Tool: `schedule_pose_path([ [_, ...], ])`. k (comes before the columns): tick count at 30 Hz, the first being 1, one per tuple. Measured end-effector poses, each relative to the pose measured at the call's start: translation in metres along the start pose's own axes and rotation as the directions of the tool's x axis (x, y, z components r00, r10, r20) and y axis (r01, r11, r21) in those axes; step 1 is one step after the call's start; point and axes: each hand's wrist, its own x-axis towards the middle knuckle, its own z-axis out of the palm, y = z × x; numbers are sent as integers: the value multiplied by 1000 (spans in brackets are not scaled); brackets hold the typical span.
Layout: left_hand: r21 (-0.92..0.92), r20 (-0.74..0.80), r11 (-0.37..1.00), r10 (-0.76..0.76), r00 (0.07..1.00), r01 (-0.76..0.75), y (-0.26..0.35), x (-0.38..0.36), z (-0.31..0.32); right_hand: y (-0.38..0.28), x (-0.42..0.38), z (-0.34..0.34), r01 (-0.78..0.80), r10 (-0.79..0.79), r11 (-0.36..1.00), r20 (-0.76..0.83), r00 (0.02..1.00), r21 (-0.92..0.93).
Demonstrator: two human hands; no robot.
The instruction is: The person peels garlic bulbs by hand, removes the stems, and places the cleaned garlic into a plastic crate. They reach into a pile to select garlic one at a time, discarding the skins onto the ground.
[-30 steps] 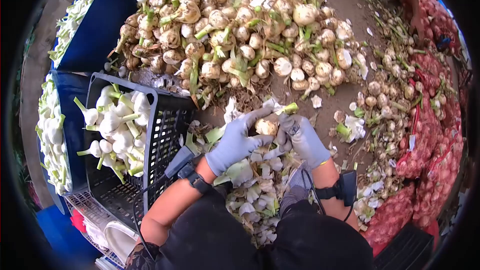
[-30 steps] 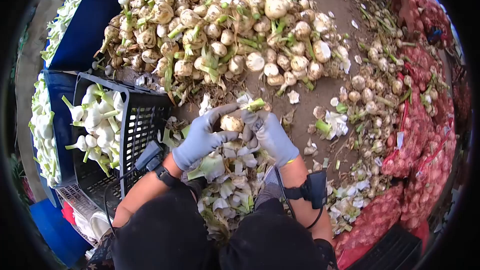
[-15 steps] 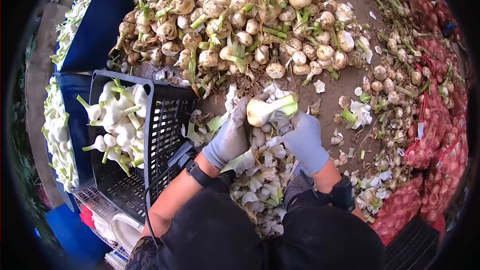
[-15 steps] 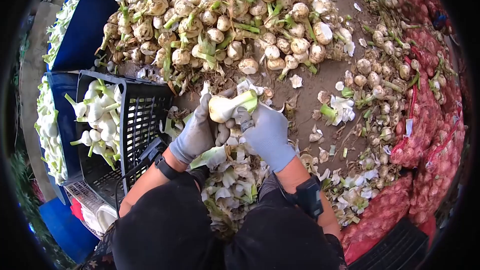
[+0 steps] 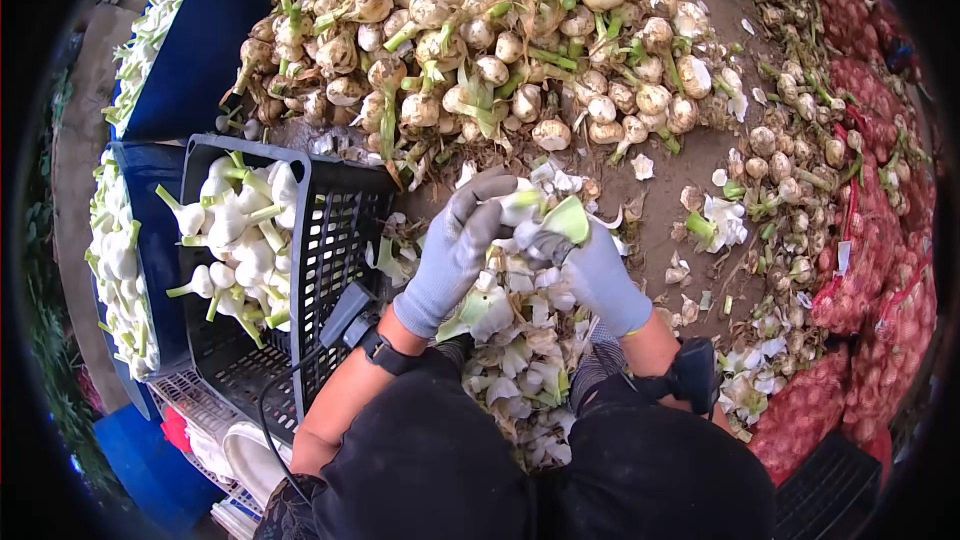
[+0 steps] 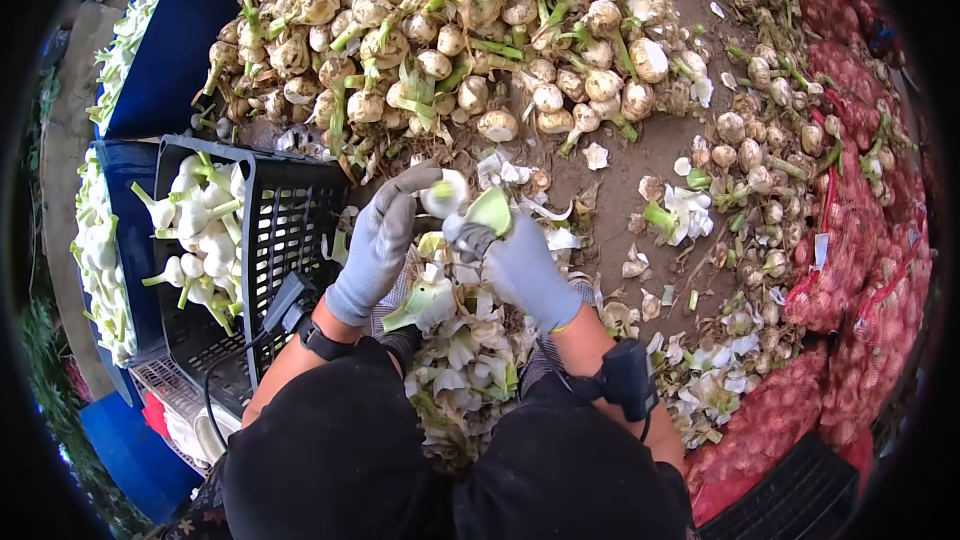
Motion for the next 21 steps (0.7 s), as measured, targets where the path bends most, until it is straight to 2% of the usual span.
schedule_pose_path([
  [1,3,4,1000,0,1000,0,5,1,2,0,4,-3,16,-16,998,-10,1000,-59],
  [2,77,35,990,-121,992,118,10,0,4,-20,-4,2,-91,103,989,97,990,-117],
  [3,154,55,960,-246,968,236,11,-1,4,-18,-5,2,-94,105,989,99,990,-114],
  [4,83,80,964,-258,963,251,0,1,-7,-14,-8,3,38,-12,933,74,997,-358],
  [5,82,82,965,-257,963,251,2,1,-11,-12,-8,2,153,-130,798,81,988,-583],
  [6,-83,122,942,-313,942,324,5,1,-15,-13,-1,-8,123,-209,700,-37,977,-704],
  [7,-242,171,886,-362,916,395,7,0,-18,-12,3,-23,124,-206,699,-33,978,-704],
  [8,-424,274,820,-289,917,385,2,-3,-19,-9,6,-39,-9,-208,564,-153,966,-826],
  [9,-422,267,822,-289,919,381,3,-3,-17,-8,8,-44,-150,-235,411,-263,936,-899],
  [10,-459,234,842,-195,952,285,6,-3,-15,-7,6,-42,-144,-235,414,-258,937,-899],
  [11,-491,197,851,-99,975,186,7,-3,-16,-6,-3,-37,-109,-76,210,-127,989,-972],
  [12,-502,146,847,-118,982,176,10,-1,-22,-2,-12,-33,-25,110,7,-24,994,-1000],
  [13,-625,58,761,-178,982,175,17,1,-28,7,-21,-33,11,219,-7,9,976,-1000],
  [14,-641,-8,761,-137,991,100,27,3,-34,17,-27,-36,49,323,-17,41,945,-999],
  [15,-652,-77,758,-97,992,24,38,3,-39,25,-33,-39,64,324,-11,57,944,-998],
  [16,-606,-146,792,-25,989,-70,53,0,-40,32,-37,-44,60,311,-60,39,950,-996],
  [17,-452,-231,882,24,973,-129,77,-4,-37,35,-37,-50,56,293,-110,21,956,-992],
  [18,-241,-257,939,182,949,-246,88,-6,-48,31,-38,-56,72,293,-105,38,955,-992],
  [19,-8,-245,937,338,909,-351,102,-9,-68,24,-38,-58,63,211,-115,38,977,-991],
  [20,273,-271,888,439,856,-369,121,-14,-92,19,-35,-58,63,124,-114,49,991,-991],
  [21,540,-261,768,542,799,-344,144,-20,-118,17,-32,-60,71,64,-71,67,996,-995],
])
